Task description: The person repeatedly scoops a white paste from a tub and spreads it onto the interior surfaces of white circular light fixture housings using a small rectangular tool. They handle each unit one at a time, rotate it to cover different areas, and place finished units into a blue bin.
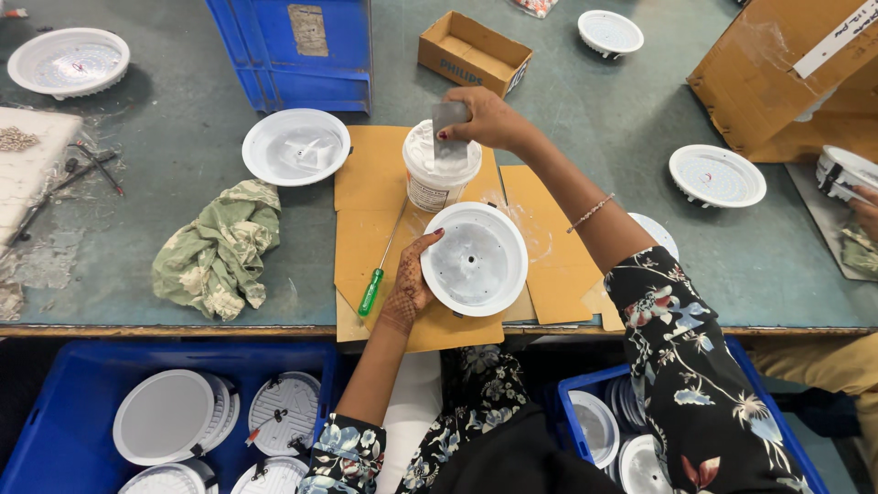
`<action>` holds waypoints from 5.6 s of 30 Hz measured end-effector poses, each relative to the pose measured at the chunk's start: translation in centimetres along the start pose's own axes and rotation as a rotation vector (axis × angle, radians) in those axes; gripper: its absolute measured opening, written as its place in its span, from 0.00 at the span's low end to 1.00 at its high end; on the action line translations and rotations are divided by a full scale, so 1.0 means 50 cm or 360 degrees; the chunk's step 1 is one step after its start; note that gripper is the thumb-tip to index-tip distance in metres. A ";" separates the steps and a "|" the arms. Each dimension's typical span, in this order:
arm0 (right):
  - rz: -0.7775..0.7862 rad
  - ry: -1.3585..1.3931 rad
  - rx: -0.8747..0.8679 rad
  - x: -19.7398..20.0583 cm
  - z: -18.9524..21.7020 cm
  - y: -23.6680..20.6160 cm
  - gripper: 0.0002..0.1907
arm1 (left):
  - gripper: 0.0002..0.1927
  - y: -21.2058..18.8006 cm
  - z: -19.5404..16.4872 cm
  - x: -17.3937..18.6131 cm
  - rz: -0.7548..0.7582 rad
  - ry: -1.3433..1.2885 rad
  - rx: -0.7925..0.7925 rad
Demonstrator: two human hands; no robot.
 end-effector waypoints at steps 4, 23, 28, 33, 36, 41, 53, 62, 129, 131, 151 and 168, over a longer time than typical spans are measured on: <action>0.0015 -0.0067 -0.0158 -0.017 -0.002 -0.010 0.18 | 0.26 0.003 0.001 0.007 -0.0010 0.0004 -0.0008; -0.0567 0.0603 -0.0725 -0.028 -0.041 -0.082 0.16 | 0.23 -0.009 -0.007 -0.019 0.0112 -0.0045 -0.0126; -0.0654 0.0775 -0.0677 -0.001 -0.058 -0.106 0.16 | 0.24 -0.012 -0.014 -0.029 0.0123 -0.0035 -0.0179; -0.0665 0.0544 -0.0647 0.022 -0.066 -0.140 0.16 | 0.24 -0.002 -0.017 -0.021 0.0114 -0.0027 -0.0208; -0.0691 0.0496 -0.0585 0.038 -0.051 -0.168 0.15 | 0.24 0.006 -0.016 -0.015 0.0115 -0.0034 -0.0207; -0.0674 0.0661 -0.0481 0.042 0.002 -0.244 0.12 | 0.25 0.019 -0.012 -0.007 0.0116 -0.0023 -0.0197; -0.0969 -0.0036 -0.0488 -0.176 0.186 -0.468 0.24 | 0.26 0.049 0.020 0.011 0.0132 -0.0004 -0.0141; -0.0422 -0.0433 -0.0689 -0.211 0.210 -0.511 0.28 | 0.26 0.050 0.055 0.012 0.0131 0.0014 -0.0078; -0.0950 -0.0089 -0.0838 -0.101 0.274 -0.644 0.19 | 0.29 -0.070 0.120 -0.280 0.0110 0.0877 -0.0694; -0.0892 -0.0068 -0.1011 -0.112 0.295 -0.649 0.17 | 0.29 -0.079 0.126 -0.281 0.0121 0.0854 -0.0736; -0.0930 0.0033 -0.0523 -0.052 0.361 -0.517 0.15 | 0.31 -0.121 0.139 -0.252 0.0137 0.0781 -0.0758; -0.0787 -0.0027 -0.0404 -0.045 0.284 -0.644 0.19 | 0.29 -0.102 0.132 -0.247 0.0176 0.0632 -0.0638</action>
Point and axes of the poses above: each hand's wrist, its own y-axis towards the middle knuckle, its own x-axis out of the back of the hand, z = x × y, the point moved 8 cm from there along y, towards the middle knuckle, and after that the axes turned 10 degrees about x, right-handed, at the moved point
